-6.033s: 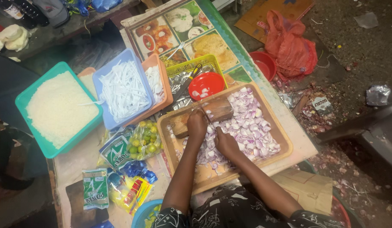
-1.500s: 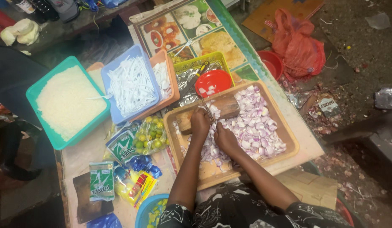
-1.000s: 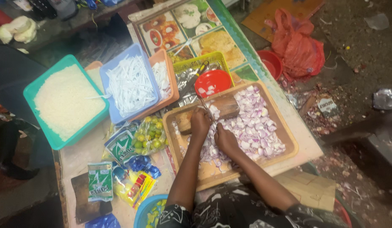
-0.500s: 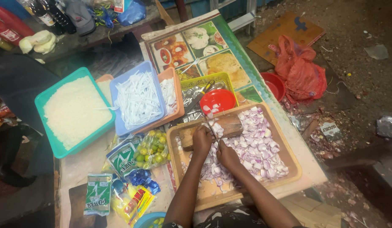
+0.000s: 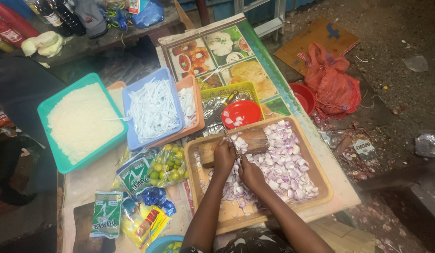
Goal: The person uses a knife to chop red onions on a wooden cutting board. They repeatedly slice the onions into small pieces and gather them into a pile on the board. The scene includes various food items and containers on a table.
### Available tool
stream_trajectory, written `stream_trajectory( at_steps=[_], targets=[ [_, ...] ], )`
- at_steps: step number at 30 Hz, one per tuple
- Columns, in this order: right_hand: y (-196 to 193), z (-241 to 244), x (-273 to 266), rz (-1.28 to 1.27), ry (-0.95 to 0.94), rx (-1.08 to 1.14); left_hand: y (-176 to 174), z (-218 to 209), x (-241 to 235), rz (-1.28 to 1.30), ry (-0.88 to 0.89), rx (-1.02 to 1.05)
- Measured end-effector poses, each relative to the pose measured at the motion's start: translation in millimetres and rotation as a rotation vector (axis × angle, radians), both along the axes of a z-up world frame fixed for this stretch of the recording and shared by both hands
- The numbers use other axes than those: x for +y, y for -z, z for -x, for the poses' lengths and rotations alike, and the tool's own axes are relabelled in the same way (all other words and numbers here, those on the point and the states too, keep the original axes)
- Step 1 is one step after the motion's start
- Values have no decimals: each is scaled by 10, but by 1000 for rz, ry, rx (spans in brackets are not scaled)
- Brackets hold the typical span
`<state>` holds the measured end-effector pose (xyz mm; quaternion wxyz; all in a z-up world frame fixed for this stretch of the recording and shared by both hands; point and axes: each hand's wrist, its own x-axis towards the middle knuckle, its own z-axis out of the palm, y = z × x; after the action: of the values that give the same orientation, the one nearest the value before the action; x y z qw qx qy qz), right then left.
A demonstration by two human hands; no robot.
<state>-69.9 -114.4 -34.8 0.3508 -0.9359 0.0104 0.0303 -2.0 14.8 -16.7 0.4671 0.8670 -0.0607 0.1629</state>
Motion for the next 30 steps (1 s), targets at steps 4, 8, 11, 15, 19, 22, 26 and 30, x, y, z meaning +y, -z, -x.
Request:
stream_trajectory(
  at_steps=[4, 8, 11, 15, 19, 22, 26, 30],
  targets=[
    [165, -71, -10, -23, -2, -5, -1, -17, 15, -49, 19, 2],
    [240, -80, -131, -81, 9, 9, -22, -50, -58, -116, 21, -27],
    [225, -89, -185, -43, 84, 9, -55, -77, -103, -140, 29, -61],
    [207, 41, -208, -118, 54, -20, -17, -16, -149, -135, 11, -76],
    [84, 39, -190, -61, 53, -2, -41, -71, -133, -143, 24, -106],
    [56, 66, -197, -78, 52, -23, -19, -74, -144, -146, 30, -90],
    [161, 98, -175, -82, 43, 1, 45, -80, -147, -170, 29, -61],
    [241, 24, -136, -124, 31, -24, 47, -139, -110, -181, 38, -46]
  ],
)
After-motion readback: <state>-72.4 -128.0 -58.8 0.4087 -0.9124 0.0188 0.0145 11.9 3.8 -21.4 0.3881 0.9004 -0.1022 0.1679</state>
